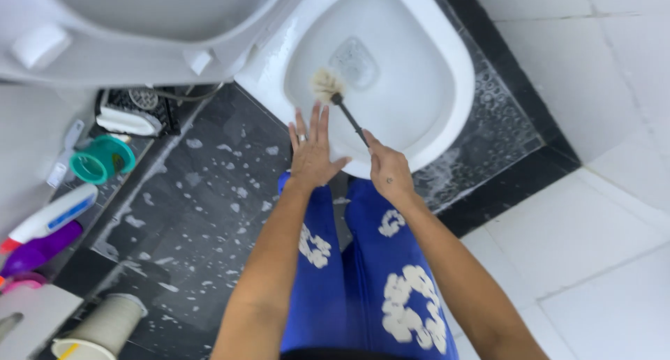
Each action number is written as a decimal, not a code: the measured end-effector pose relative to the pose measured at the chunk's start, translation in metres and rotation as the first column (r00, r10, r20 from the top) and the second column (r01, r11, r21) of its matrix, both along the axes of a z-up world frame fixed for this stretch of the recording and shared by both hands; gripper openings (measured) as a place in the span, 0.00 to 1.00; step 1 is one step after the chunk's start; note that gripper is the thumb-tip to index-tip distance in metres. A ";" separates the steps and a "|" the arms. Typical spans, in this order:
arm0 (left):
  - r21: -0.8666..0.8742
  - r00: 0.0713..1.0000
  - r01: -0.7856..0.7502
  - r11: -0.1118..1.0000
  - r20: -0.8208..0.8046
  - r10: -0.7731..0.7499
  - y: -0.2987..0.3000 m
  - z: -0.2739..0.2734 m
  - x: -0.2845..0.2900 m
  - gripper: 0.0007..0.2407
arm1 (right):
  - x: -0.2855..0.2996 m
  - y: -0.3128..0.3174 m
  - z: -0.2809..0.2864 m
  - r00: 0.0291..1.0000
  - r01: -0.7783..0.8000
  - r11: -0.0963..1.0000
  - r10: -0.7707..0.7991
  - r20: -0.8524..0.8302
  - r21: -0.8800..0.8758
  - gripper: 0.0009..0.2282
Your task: The person pours cleaning liquid into a toilet bowl, then scrubs the interior with a toilet brush. They rinse the brush under a sink faucet and scrub the toilet again before flushing it.
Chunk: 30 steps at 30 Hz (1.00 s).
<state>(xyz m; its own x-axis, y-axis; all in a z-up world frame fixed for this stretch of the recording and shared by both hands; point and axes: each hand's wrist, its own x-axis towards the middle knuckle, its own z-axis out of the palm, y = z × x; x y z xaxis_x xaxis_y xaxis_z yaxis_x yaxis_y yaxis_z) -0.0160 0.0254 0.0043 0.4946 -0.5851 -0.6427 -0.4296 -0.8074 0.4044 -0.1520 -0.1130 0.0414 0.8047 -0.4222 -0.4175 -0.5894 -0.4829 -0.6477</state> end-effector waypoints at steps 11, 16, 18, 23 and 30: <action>-0.325 0.722 -0.684 0.653 -0.430 0.541 0.054 0.086 -0.094 0.25 | -0.101 0.025 0.080 0.899 0.413 0.801 -0.434 -0.055 0.433 0.11; -0.224 0.402 -0.889 0.399 -0.800 0.446 0.056 0.118 -0.128 0.16 | -0.079 0.071 0.122 0.923 0.323 0.737 -0.384 -0.025 0.593 0.12; -0.139 0.291 -0.928 0.345 -0.848 0.443 0.065 0.133 -0.126 0.14 | -0.064 0.091 0.145 0.944 0.254 0.759 -0.330 0.018 0.600 0.13; -0.324 0.361 -0.931 0.166 -0.765 0.533 0.128 0.152 -0.112 0.08 | -0.040 0.145 0.205 0.997 -0.012 0.917 -0.019 0.073 0.398 0.21; -0.347 0.195 -0.921 -0.179 -0.806 0.558 0.269 0.187 -0.104 0.08 | -0.034 0.266 0.188 0.943 -0.330 0.918 0.311 0.117 0.221 0.17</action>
